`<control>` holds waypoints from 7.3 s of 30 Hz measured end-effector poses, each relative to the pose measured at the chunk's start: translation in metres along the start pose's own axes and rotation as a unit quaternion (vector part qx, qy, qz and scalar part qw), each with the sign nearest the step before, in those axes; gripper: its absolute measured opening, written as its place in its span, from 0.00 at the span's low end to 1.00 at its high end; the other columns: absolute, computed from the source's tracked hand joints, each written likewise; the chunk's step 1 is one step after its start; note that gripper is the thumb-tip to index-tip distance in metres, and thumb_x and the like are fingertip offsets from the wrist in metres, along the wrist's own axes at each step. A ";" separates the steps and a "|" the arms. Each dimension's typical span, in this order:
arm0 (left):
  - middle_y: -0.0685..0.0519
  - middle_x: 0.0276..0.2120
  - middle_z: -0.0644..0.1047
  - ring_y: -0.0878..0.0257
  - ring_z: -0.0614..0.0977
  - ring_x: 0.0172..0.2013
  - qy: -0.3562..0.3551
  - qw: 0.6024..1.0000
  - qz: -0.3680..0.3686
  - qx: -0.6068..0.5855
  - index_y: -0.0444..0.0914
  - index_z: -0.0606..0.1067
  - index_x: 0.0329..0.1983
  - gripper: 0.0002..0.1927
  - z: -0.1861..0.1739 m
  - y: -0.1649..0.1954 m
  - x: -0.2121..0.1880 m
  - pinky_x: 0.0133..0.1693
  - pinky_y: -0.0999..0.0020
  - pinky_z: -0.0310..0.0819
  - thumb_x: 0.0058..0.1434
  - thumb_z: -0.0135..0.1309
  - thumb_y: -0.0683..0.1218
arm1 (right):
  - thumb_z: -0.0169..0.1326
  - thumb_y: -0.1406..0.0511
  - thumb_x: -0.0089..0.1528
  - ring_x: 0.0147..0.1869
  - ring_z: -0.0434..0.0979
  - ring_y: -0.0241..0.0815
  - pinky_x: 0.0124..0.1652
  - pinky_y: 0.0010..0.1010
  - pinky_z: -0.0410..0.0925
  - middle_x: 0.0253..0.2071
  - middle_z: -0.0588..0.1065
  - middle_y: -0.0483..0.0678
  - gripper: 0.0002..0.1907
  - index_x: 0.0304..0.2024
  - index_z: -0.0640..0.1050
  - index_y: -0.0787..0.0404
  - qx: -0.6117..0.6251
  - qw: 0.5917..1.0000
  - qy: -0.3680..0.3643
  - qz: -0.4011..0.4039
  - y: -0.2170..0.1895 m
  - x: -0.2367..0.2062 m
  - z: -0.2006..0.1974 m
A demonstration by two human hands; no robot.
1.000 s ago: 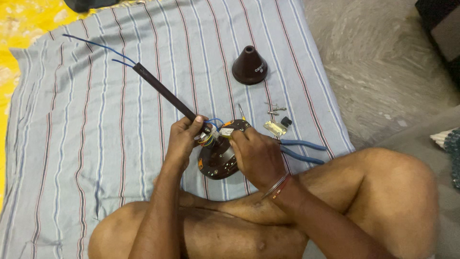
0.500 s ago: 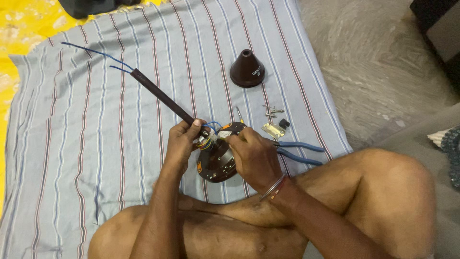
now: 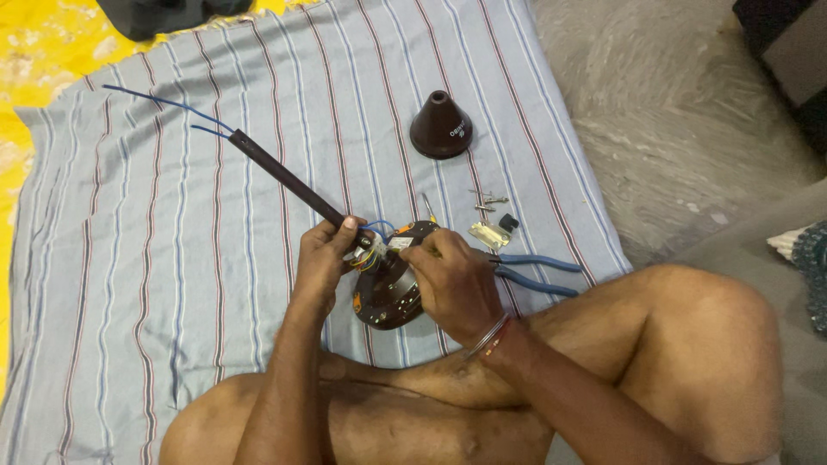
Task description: The person sits on a bed servicing a ceiling fan motor assembly. They use pliers and a screwdriver to loosen parts, remove the conical cover, thread the blue wire through the downrod, and work on the wiring and mounting hardware at the fan base.
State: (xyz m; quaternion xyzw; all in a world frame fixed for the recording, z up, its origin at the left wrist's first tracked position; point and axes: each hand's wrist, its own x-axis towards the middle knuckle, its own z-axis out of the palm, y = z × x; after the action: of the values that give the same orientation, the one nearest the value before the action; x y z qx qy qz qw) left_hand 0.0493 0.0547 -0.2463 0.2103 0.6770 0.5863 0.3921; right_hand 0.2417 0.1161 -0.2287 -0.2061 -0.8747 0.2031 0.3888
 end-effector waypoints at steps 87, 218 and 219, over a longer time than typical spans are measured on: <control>0.54 0.33 0.83 0.66 0.82 0.33 -0.010 1.000 0.007 0.010 0.38 0.79 0.43 0.15 -0.001 -0.008 0.002 0.33 0.68 0.75 0.68 0.52 0.53 | 0.60 0.66 0.61 0.35 0.79 0.54 0.34 0.42 0.71 0.32 0.76 0.51 0.05 0.35 0.78 0.61 0.012 0.995 -0.035 0.088 0.004 0.005 -0.002; 0.54 0.32 0.82 0.69 0.80 0.32 -0.057 0.996 0.064 -0.023 0.33 0.79 0.45 0.13 0.003 -0.016 0.023 0.35 0.74 0.73 0.67 0.55 0.48 | 0.60 0.64 0.57 0.20 0.70 0.31 0.22 0.27 0.63 0.18 0.73 0.45 0.10 0.28 0.81 0.66 0.214 0.879 -0.316 0.287 0.069 0.074 0.044; 0.54 0.32 0.82 0.69 0.80 0.32 -0.058 0.996 0.064 -0.024 0.33 0.79 0.45 0.13 0.003 -0.016 0.022 0.35 0.74 0.73 0.67 0.55 0.48 | 0.60 0.64 0.57 0.20 0.70 0.31 0.22 0.27 0.63 0.18 0.73 0.45 0.09 0.28 0.81 0.66 0.216 0.878 -0.316 0.288 0.069 0.073 0.044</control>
State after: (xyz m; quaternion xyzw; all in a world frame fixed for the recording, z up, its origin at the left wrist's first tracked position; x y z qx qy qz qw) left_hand 0.0413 0.0700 -0.2678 0.2773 0.6239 0.6135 0.3968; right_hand 0.1770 0.2027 -0.2473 -0.2845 -0.7876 0.5443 0.0505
